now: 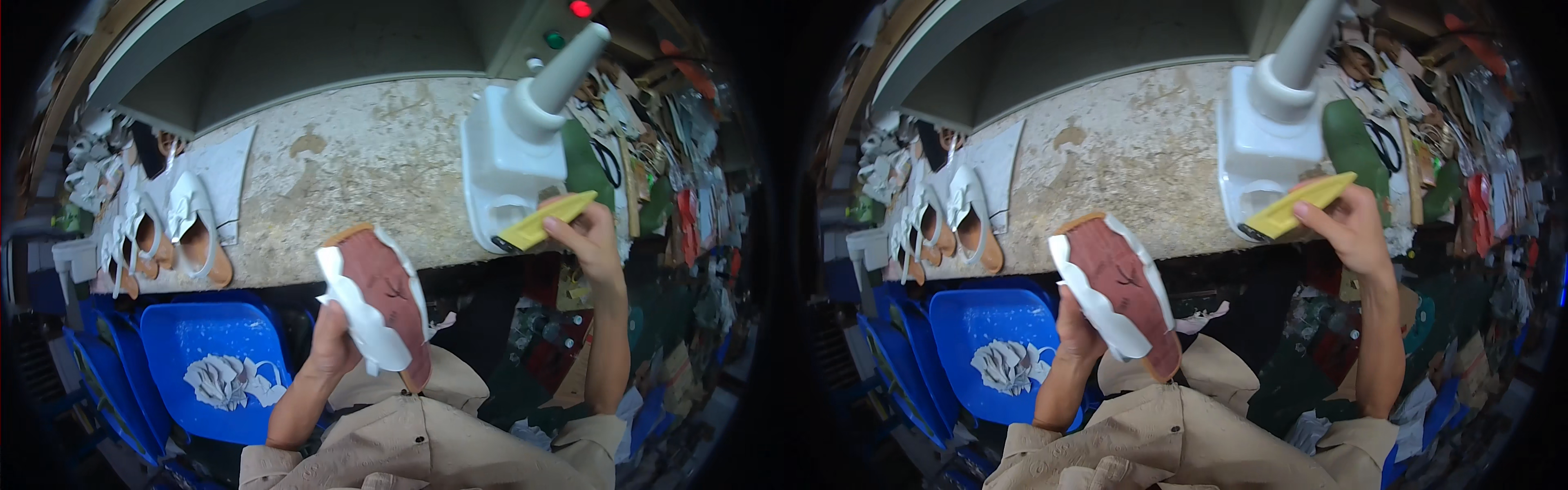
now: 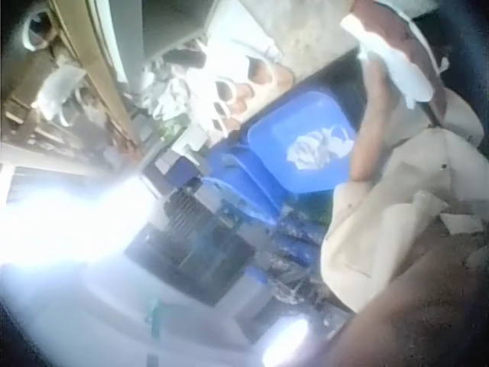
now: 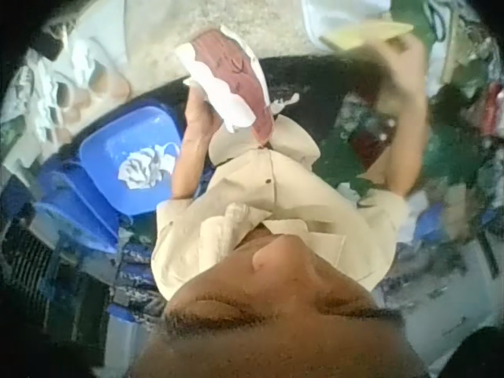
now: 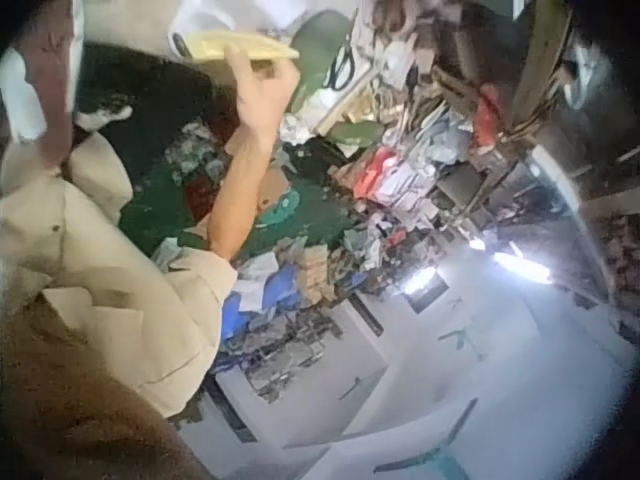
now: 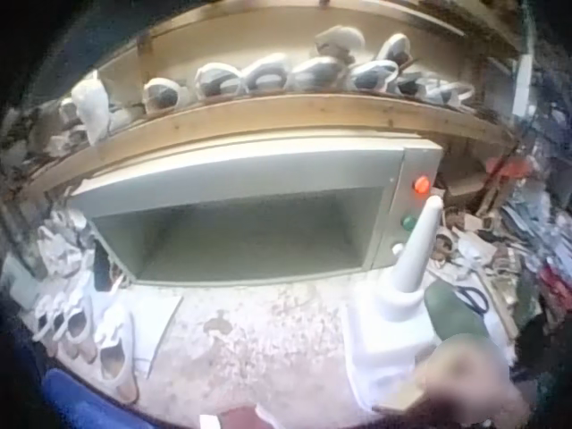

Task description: The person cleans the sole and edges of white sandals using a yellow brush. They repeatedly pick up sandals from a shelf, brush the soles and sides, and return them to the shelf. The task is performed one at a time in a workshop setting with multiple sandals visible on shelves and the workbench.

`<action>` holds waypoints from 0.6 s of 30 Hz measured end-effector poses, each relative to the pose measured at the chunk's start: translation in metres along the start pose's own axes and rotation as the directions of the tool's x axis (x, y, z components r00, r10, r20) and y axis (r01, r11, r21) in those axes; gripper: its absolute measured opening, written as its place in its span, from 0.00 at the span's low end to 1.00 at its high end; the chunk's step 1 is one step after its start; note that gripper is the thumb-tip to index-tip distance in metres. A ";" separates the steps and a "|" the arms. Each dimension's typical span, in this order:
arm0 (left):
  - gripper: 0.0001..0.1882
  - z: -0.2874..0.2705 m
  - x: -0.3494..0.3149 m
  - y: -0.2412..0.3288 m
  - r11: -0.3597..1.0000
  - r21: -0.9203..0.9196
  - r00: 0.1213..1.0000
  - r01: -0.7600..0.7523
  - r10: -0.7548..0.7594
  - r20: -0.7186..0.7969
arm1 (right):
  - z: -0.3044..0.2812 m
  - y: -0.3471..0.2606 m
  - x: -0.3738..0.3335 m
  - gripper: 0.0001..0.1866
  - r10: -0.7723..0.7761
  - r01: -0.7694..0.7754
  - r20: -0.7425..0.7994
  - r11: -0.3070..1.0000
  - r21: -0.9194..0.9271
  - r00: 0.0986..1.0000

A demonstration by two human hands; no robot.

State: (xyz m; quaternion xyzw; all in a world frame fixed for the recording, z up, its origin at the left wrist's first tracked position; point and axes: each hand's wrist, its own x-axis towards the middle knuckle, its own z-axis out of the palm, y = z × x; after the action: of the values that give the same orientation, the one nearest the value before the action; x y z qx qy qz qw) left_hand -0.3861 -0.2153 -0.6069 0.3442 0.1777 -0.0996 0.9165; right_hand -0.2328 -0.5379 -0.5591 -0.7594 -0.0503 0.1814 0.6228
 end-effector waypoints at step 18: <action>0.42 0.013 0.004 0.012 0.772 0.500 0.912 -0.392 0.253 0.324 | 0.132 -0.038 -0.052 0.10 -0.493 0.528 -0.199 0.824 0.206 0.847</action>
State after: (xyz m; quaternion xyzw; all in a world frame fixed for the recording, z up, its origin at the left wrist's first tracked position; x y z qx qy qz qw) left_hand -0.3757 -0.2148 -0.5920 0.6060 -0.0320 -0.0275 0.7943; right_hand -0.3196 -0.4231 -0.5325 -0.6430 -0.1856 -0.0400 0.7419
